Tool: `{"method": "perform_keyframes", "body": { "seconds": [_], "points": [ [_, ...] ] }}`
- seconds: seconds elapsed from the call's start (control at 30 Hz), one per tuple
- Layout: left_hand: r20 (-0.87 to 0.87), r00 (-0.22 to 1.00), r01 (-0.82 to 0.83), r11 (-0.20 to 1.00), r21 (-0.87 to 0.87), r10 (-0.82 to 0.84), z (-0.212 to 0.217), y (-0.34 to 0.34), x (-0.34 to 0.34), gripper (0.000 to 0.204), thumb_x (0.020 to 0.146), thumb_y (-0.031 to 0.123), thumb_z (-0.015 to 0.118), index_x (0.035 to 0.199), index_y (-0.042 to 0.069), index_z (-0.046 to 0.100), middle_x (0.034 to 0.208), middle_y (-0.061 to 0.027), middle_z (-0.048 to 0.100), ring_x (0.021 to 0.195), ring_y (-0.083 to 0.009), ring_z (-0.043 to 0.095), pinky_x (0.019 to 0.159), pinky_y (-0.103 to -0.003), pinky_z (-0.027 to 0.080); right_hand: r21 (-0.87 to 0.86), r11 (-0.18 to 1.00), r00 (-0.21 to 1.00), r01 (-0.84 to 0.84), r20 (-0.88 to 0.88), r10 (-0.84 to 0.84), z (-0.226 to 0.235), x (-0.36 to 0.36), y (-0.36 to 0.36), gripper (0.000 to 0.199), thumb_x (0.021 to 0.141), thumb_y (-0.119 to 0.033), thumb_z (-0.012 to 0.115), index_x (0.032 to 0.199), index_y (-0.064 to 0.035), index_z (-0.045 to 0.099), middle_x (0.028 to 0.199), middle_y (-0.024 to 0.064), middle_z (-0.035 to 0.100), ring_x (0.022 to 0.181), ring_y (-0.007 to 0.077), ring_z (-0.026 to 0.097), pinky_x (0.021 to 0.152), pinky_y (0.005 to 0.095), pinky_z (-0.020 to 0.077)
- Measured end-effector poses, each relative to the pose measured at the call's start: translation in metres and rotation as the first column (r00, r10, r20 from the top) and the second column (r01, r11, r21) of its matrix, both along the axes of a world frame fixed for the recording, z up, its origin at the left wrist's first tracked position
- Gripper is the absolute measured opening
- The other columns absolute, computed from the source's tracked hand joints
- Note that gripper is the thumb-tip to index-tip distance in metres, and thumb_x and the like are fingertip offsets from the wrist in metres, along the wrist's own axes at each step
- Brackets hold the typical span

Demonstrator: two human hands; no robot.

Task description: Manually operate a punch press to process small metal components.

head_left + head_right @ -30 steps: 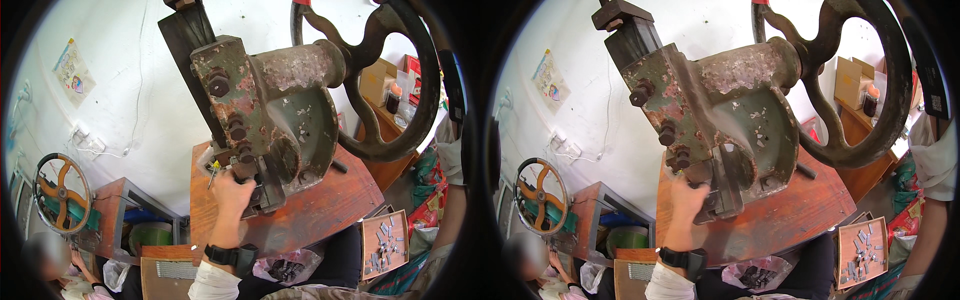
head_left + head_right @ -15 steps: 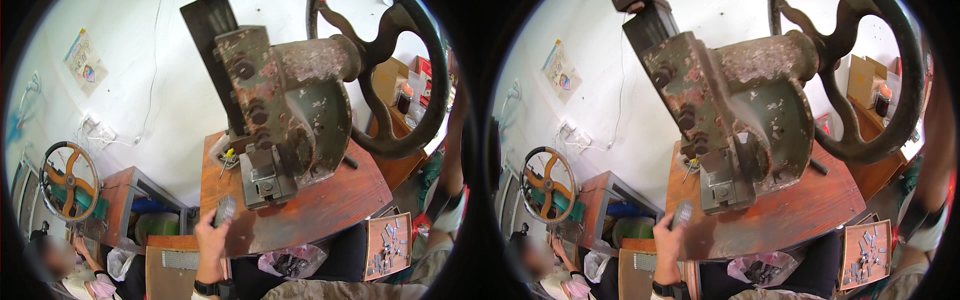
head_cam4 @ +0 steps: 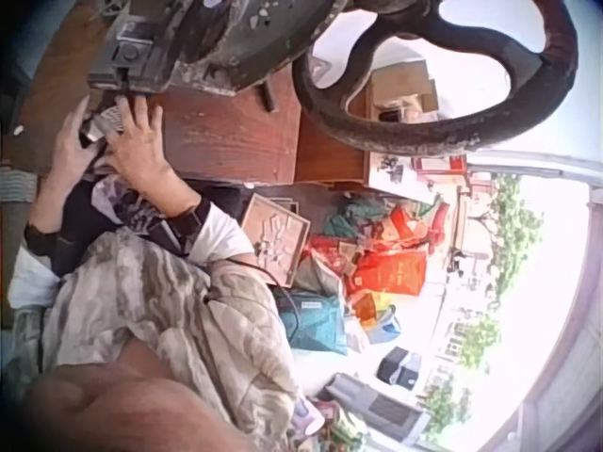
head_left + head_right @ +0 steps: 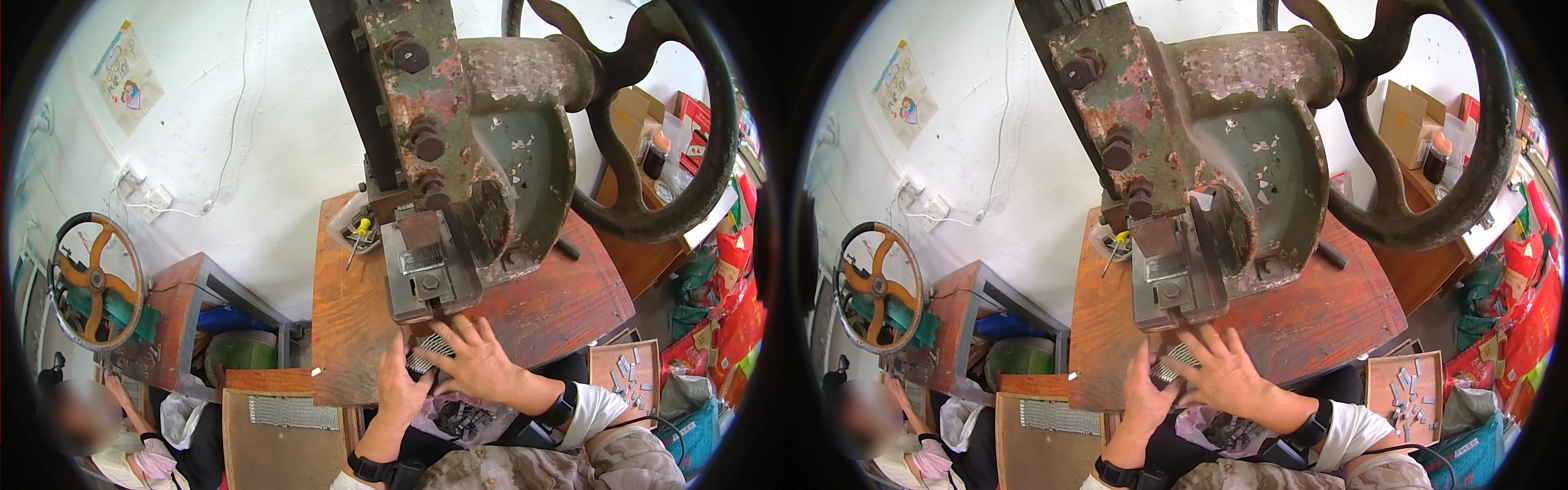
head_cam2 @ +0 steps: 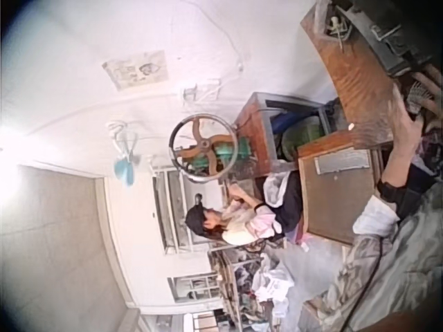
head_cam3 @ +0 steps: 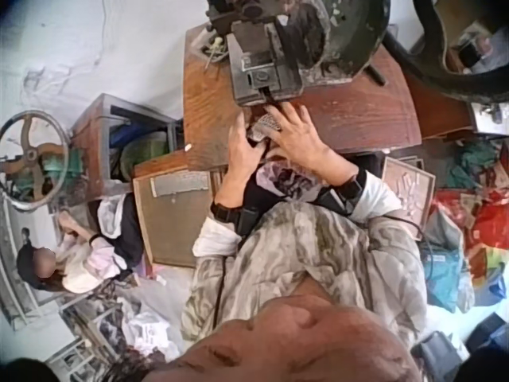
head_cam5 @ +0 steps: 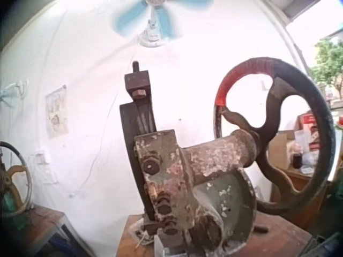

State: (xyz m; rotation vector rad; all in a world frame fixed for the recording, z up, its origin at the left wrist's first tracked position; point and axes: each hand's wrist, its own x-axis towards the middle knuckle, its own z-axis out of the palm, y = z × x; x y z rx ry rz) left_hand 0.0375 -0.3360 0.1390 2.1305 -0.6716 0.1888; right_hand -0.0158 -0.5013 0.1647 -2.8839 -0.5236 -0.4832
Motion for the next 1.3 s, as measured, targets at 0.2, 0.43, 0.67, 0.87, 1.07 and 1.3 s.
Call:
{"method": "perform_keyframes", "body": {
  "seconds": [0.2, 0.43, 0.67, 0.87, 1.07, 1.3],
  "points": [
    [0.003, 1.000, -0.014, 0.999, 0.037, 0.014, 0.006, -0.002, 0.002, 0.079, 0.062, 0.015, 0.079, 0.130, -0.002, 0.042, 0.101, -0.0162, 0.058, 0.093, -0.0318, 0.056, 0.080, -0.040, 0.046, 0.135, 0.969, 0.977, 0.206, 0.036, -0.212, -0.013, 0.003, -0.019, 0.071, 0.065, -0.048, 0.072, 0.125, -0.0154, 0.054, 0.131, 0.0154, 0.043, 0.119, 0.0363, 0.040, 0.092, 0.0528, 0.0339],
    [0.338, 0.938, -0.195, 0.923, 0.333, 0.076, 0.006, -0.032, 0.000, 0.047, 0.069, 0.024, 0.075, 0.105, 0.001, 0.057, 0.093, -0.0164, 0.058, 0.081, -0.0335, 0.055, 0.069, -0.042, 0.045, 0.632, 0.775, 0.989, 0.018, 0.101, -0.105, -0.024, -0.004, -0.043, 0.054, 0.073, -0.036, 0.071, 0.115, -0.0054, 0.057, 0.115, 0.0155, 0.054, 0.109, 0.0381, 0.046, 0.094, 0.0457, 0.0397],
    [-0.628, 0.445, -0.477, 0.425, -0.769, -0.638, 0.026, 0.013, -0.015, 0.047, 0.089, 0.048, 0.049, 0.102, 0.003, 0.055, 0.081, -0.0076, 0.050, 0.070, -0.0194, 0.046, 0.063, -0.033, 0.038, 0.712, 0.702, 0.992, -0.013, 0.100, -0.083, -0.024, -0.008, -0.048, 0.042, 0.076, -0.033, 0.070, 0.106, -0.0039, 0.062, 0.105, 0.0146, 0.059, 0.102, 0.0359, 0.051, 0.089, 0.0438, 0.0439],
    [-0.754, 0.182, -0.299, 0.695, -0.654, -0.631, -0.007, 0.038, -0.044, 0.054, 0.084, 0.049, 0.056, 0.102, -0.002, 0.055, 0.079, -0.0104, 0.052, 0.068, -0.0203, 0.049, 0.061, -0.032, 0.040, 0.675, 0.737, 0.994, -0.043, 0.101, -0.034, -0.025, -0.002, -0.051, 0.037, 0.075, -0.026, 0.072, 0.103, -0.0033, 0.064, 0.100, 0.0150, 0.061, 0.097, 0.0350, 0.053, 0.083, 0.0412, 0.0468],
    [-0.939, 0.329, -0.158, 0.974, -0.160, -0.101, -0.131, 0.034, -0.070, 0.041, 0.090, 0.036, 0.059, 0.117, 0.005, 0.059, 0.105, -0.0080, 0.065, 0.090, -0.0233, 0.063, 0.079, -0.037, 0.050, 0.561, 0.828, 0.989, -0.026, 0.135, -0.061, -0.023, 0.000, -0.035, 0.032, 0.067, -0.016, 0.077, 0.093, -0.0020, 0.065, 0.098, 0.0147, 0.064, 0.096, 0.0340, 0.056, 0.083, 0.0413, 0.0478],
    [0.239, 0.648, -0.759, 0.637, 0.131, 0.723, -0.133, 0.232, -0.017, 0.014, 0.077, 0.008, 0.060, 0.089, 0.002, 0.064, 0.099, -0.0161, 0.061, 0.099, -0.0388, 0.050, 0.092, -0.047, 0.038, 0.573, 0.819, 0.997, 0.027, 0.044, -0.063, -0.020, -0.007, -0.034, 0.027, 0.063, -0.008, 0.073, 0.088, 0.0002, 0.064, 0.093, 0.0142, 0.062, 0.093, 0.0338, 0.055, 0.083, 0.0412, 0.0452]
  ]
}}
